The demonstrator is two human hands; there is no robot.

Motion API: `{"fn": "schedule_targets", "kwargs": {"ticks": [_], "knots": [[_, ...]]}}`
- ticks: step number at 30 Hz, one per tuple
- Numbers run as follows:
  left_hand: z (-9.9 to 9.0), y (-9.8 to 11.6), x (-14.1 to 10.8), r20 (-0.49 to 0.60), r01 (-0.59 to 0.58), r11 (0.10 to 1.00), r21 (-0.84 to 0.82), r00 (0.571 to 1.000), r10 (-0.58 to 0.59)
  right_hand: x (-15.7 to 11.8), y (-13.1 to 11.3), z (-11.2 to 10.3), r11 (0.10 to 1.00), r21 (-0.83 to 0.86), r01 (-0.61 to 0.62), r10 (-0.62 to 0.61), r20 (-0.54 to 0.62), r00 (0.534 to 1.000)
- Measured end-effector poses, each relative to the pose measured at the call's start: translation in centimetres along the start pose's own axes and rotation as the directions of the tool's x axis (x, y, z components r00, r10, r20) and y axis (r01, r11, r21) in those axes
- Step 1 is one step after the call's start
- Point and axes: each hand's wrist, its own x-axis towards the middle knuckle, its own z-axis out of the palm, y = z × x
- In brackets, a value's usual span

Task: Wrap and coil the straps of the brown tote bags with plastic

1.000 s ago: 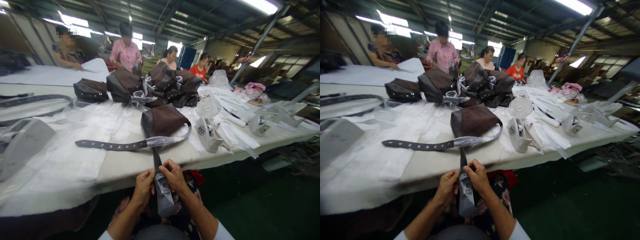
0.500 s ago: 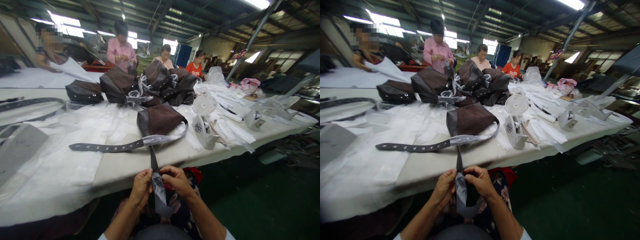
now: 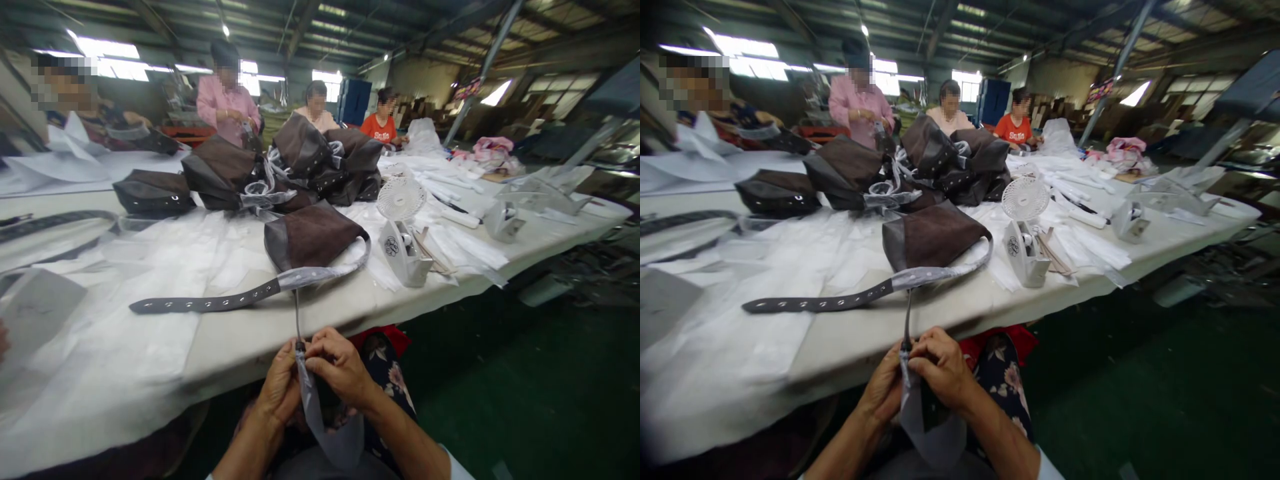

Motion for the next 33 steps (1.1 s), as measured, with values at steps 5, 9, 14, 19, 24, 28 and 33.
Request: {"fn": "schedule_targets", "kwargs": {"ticks": [5,9,14,19,24,28,33], "knots": [[-0.3,-0.2,0.2,-0.035,-0.017,1.0,0.004,0.999,0.017,0.2,0.1,-0.2,1.0,-0.021,-0.006,0.005,-0.019,1.0],[-0.3,0.2,0.3,-0.021,-0.007,1.0,0.026,1.0,0.008,0.1,0.5,0.2,0.999,-0.037,0.037,-0.038,-0.031,0.999],[-0.1,0.4,0.2,-0.012,-0.006,0.999,0.032,1.0,0.006,0.0,1.0,0.6,0.995,-0.06,0.083,-0.087,-0.066,0.994],[-0.4,-0.1,0.4,-0.018,-0.01,0.999,0.034,1.0,0.011,0.0,0.8,0.5,0.971,-0.18,0.158,-0.157,0.018,0.987],[-0.3,-0.1,0.2,-0.045,-0.01,0.999,0.049,0.999,0.012,0.1,0.8,0.8,0.917,-0.343,0.205,-0.209,0.026,0.978],[-0.1,0.0,0.1,-0.069,-0.037,0.996,0.077,0.997,0.043,0.0,0.8,0.5,0.955,-0.28,0.101,-0.113,-0.026,0.993],[0.1,0.1,0.2,-0.074,-0.019,0.989,0.148,0.997,0.03,-0.1,0.4,-0.3,0.984,-0.117,-0.132,0.132,-0.011,0.991]]}}
